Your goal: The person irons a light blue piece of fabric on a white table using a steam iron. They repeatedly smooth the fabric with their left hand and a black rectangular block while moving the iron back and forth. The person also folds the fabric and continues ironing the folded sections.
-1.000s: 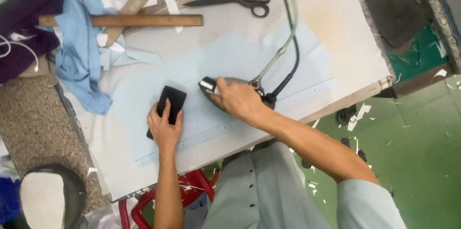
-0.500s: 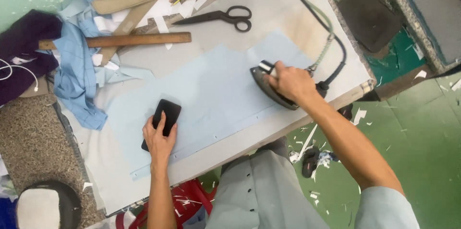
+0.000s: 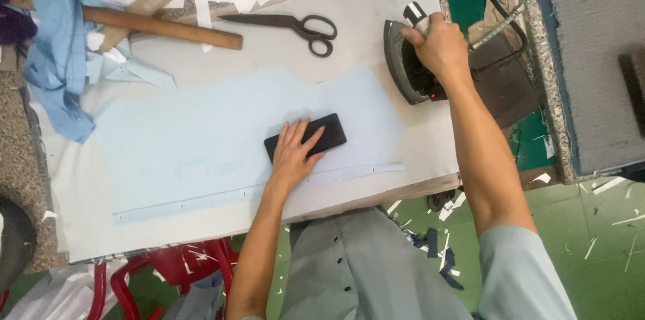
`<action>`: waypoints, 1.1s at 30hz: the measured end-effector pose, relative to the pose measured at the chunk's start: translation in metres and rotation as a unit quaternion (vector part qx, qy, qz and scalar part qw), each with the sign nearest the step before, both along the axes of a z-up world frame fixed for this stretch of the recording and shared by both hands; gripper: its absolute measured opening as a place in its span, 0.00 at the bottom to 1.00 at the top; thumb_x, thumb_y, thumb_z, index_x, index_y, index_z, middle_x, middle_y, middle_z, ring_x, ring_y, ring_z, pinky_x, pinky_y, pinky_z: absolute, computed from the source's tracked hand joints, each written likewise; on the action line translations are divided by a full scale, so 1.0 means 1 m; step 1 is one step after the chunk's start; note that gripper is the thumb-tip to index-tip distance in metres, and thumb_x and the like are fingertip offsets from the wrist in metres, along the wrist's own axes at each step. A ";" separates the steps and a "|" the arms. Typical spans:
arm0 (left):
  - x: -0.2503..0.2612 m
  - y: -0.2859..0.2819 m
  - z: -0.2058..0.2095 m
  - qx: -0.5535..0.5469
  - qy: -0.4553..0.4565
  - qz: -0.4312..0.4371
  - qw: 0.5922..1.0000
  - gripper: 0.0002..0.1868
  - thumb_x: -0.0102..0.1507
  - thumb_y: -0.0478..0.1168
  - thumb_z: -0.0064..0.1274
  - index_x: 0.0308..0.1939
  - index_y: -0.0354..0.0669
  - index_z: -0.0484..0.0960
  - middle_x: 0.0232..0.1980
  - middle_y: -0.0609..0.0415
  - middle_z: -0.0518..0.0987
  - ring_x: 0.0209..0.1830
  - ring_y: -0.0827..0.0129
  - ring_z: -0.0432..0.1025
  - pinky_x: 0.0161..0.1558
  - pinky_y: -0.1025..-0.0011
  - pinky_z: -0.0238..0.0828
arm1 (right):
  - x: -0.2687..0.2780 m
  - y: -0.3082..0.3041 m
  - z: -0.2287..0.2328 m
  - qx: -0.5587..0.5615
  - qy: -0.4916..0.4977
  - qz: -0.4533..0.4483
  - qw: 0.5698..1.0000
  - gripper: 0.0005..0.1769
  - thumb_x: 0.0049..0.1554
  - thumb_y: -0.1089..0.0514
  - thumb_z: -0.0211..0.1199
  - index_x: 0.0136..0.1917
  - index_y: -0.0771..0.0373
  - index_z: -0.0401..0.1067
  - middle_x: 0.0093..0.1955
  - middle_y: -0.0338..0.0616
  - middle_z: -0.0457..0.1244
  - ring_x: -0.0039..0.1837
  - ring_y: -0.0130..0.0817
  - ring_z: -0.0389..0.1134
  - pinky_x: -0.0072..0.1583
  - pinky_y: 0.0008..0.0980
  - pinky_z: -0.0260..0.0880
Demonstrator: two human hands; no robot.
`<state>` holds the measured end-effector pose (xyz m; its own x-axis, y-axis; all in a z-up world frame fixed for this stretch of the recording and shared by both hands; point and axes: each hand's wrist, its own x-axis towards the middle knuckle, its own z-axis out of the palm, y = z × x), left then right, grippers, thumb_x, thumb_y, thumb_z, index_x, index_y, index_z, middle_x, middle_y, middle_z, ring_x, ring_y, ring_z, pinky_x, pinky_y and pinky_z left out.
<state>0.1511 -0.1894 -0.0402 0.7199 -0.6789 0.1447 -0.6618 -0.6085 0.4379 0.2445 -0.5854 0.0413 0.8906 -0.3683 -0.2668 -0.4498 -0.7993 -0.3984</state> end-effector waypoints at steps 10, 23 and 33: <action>0.020 0.023 -0.003 0.013 0.011 0.115 0.993 0.33 0.63 0.52 0.61 0.73 0.63 0.71 0.75 0.45 0.65 0.77 0.52 0.57 0.78 0.49 0.40 | -0.209 0.170 -0.058 0.003 -0.415 0.340 0.844 0.24 0.59 0.59 0.60 0.67 0.70 0.69 0.61 0.63 0.64 0.66 0.61 0.66 0.68 0.58 0.64; 0.014 0.053 -0.002 0.010 -0.069 0.088 0.994 0.30 0.66 0.52 0.58 0.72 0.57 0.74 0.71 0.41 0.68 0.72 0.48 0.62 0.74 0.45 0.48 | -0.340 0.069 -0.097 -0.310 -0.159 0.077 0.934 0.33 0.65 0.36 0.54 0.68 0.64 0.75 0.77 0.64 0.59 0.80 0.60 0.54 0.75 0.56 0.53; 0.015 0.054 -0.003 0.007 -0.067 0.082 0.994 0.30 0.66 0.53 0.57 0.72 0.55 0.73 0.71 0.38 0.67 0.72 0.46 0.61 0.73 0.43 0.47 | -0.279 0.128 -0.121 -0.212 -0.219 0.033 0.952 0.17 0.62 0.49 0.66 0.57 0.63 0.79 0.70 0.54 0.62 0.76 0.56 0.57 0.73 0.51 0.57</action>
